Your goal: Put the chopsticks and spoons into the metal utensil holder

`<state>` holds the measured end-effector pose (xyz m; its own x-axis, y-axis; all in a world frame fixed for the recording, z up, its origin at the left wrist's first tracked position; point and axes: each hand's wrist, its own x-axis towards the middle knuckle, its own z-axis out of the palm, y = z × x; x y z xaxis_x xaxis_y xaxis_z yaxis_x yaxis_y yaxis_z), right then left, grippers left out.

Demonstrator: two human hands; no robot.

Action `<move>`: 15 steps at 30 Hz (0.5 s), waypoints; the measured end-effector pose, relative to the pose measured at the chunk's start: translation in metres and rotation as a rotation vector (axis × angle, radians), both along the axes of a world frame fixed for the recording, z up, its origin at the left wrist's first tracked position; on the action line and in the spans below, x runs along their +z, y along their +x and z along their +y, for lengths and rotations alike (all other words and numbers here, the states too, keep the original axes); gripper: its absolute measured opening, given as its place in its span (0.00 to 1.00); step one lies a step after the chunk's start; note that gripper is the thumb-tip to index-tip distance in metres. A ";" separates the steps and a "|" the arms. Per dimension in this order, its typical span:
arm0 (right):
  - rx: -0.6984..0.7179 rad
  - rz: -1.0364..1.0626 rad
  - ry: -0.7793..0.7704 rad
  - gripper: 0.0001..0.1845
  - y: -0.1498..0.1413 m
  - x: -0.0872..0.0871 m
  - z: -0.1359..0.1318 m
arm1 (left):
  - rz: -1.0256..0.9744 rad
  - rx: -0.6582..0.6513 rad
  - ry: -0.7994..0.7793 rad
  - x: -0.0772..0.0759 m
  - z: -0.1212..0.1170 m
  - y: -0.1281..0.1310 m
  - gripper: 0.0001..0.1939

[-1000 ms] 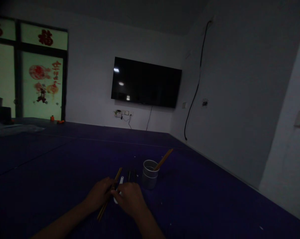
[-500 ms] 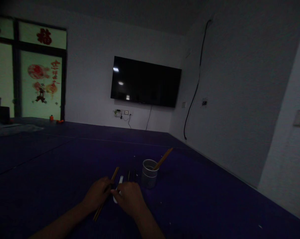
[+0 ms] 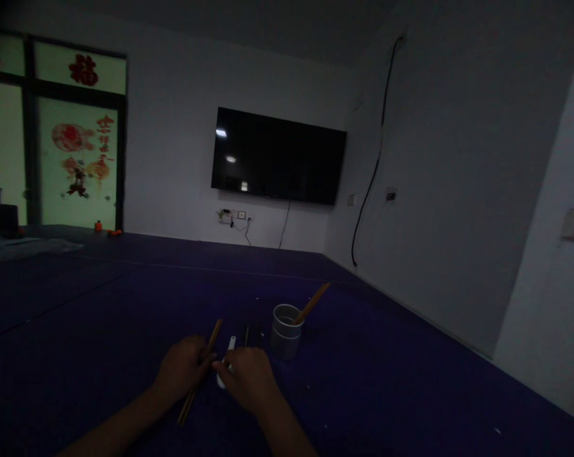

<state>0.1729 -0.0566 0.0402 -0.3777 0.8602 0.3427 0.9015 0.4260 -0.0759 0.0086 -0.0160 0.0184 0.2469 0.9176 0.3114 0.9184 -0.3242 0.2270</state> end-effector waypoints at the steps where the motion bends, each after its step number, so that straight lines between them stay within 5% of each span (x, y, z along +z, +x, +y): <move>1: -0.003 -0.001 0.000 0.20 0.000 -0.001 0.001 | 0.034 0.016 -0.004 -0.001 0.000 0.000 0.14; 15: -0.023 -0.016 -0.031 0.20 -0.001 0.001 -0.001 | 0.241 -0.022 -0.067 0.012 -0.002 0.002 0.21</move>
<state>0.1721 -0.0574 0.0412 -0.3630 0.8788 0.3097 0.9121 0.4030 -0.0746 0.0108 -0.0185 0.0307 0.3271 0.9278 0.1795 0.9414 -0.3365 0.0238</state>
